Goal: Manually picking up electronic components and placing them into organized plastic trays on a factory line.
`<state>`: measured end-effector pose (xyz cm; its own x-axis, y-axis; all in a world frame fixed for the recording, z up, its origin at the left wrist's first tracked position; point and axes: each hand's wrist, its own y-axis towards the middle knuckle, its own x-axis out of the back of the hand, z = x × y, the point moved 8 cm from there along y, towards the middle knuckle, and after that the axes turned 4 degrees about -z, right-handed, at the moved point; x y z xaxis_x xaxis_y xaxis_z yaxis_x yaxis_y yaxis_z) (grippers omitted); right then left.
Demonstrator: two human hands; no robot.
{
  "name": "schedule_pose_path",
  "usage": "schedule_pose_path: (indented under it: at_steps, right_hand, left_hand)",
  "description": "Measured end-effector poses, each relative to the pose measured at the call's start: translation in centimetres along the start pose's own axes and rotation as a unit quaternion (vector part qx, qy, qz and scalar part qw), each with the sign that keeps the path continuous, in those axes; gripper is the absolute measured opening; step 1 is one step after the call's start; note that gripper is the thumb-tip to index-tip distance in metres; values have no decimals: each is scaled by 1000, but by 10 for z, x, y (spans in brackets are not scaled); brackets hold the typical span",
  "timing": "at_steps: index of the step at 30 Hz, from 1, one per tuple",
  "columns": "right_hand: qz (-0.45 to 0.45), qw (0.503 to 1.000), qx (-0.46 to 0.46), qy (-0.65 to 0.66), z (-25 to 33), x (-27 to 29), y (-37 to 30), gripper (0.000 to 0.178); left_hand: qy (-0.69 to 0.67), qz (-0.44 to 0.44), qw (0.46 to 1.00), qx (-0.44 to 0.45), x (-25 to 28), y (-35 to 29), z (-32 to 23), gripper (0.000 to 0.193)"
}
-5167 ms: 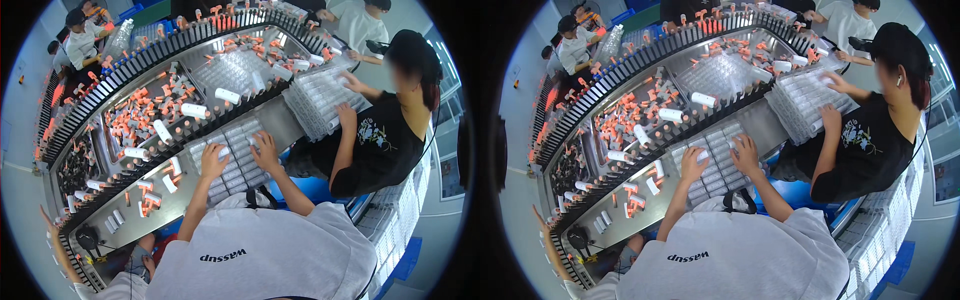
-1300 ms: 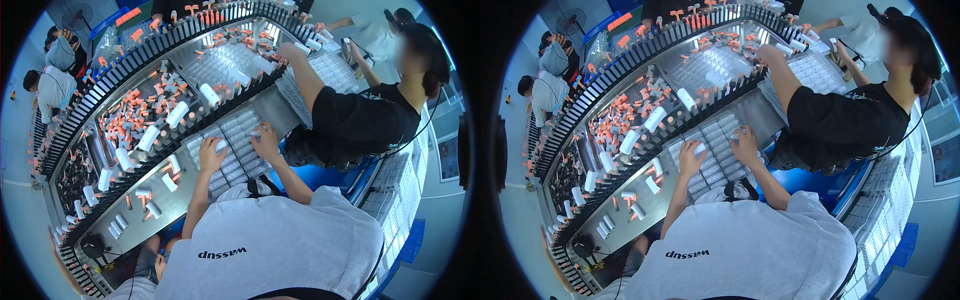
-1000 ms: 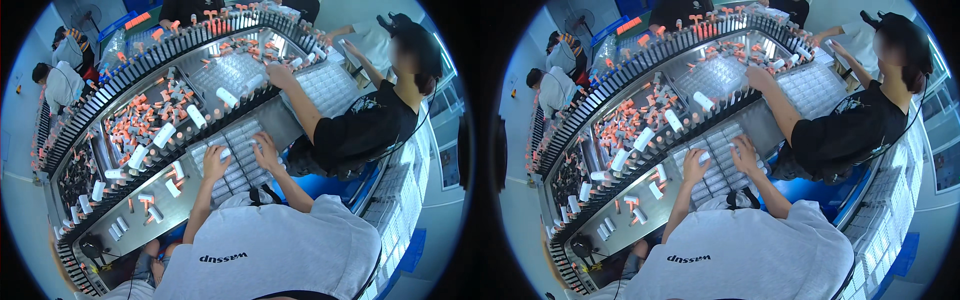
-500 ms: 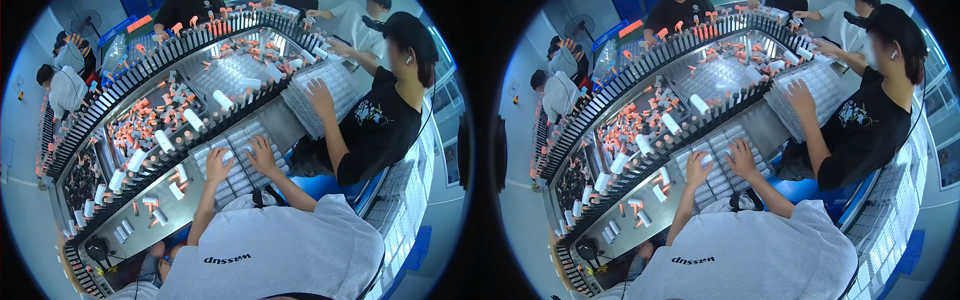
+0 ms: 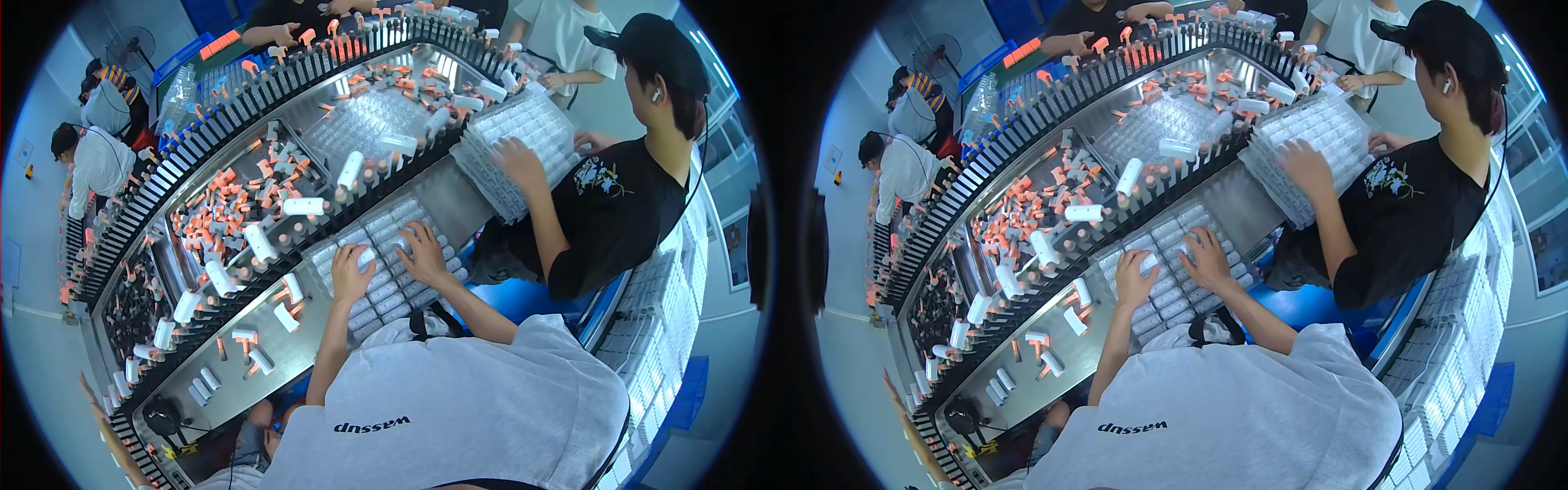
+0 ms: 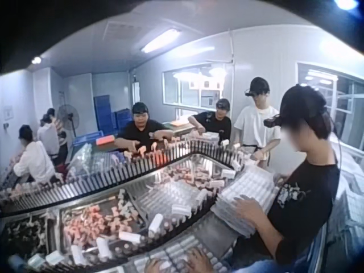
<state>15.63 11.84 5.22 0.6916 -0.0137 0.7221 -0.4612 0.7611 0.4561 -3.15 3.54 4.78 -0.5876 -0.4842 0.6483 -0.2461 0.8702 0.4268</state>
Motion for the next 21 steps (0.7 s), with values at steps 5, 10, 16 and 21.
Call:
schedule_pose_path:
  at_steps: [5,10,16,21]
  right_hand:
    - [0,1000,3,1,2,-3,0,37]
    - [-3,1000,8,11,6,-1,0,37]
    - [-6,1000,13,-5,7,1,0,38]
    - [-8,1000,21,-11,7,3,3,39]
  left_hand:
    - [-7,-5,1000,1,3,-1,1,34]
    - [-4,-3,1000,1,3,-3,4,35]
    - [-6,-16,1000,-11,4,-2,-1,34]
    - [-13,-15,1000,-7,4,1,-1,35]
